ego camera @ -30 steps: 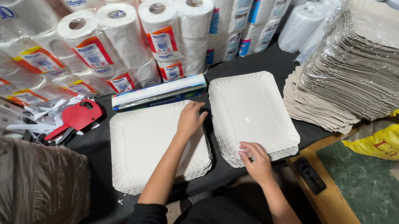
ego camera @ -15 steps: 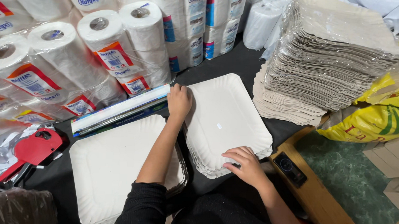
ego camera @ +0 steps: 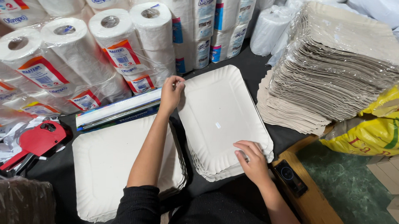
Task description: The person counts paper plates from a stack, moving them one by one into two new stacks on a table.
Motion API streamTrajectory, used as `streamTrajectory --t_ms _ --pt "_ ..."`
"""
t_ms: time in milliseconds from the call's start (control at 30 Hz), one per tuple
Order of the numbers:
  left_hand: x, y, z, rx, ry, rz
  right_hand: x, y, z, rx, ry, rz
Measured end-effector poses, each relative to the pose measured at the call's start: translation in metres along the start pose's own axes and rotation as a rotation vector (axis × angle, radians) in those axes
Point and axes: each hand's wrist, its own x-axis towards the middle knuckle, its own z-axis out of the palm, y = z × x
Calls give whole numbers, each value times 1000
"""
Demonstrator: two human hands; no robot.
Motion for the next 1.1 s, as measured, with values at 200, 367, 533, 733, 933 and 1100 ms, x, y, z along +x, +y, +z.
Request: streamTrajectory --t_ms 200,367,533,733,933,1100 --pt "-22 11 -54 -192 165 -101 11 -6 0 -133 200 145" --pt "-55 -36 -90 -387 305 -117 16 -32 7 74 203 239" --pt "-110 -66 -121 -600 390 -168 14 -46 30 366 109 351" --pt "-211 -34 -170 -648 398 -237 3 -52 66 578 50 492" --pt "-306 -27 -236 -243 366 -393 6 -110 82 512 -83 511" --pt "-355 -40 -265 137 463 -503 7 -152 98 319 -236 448"
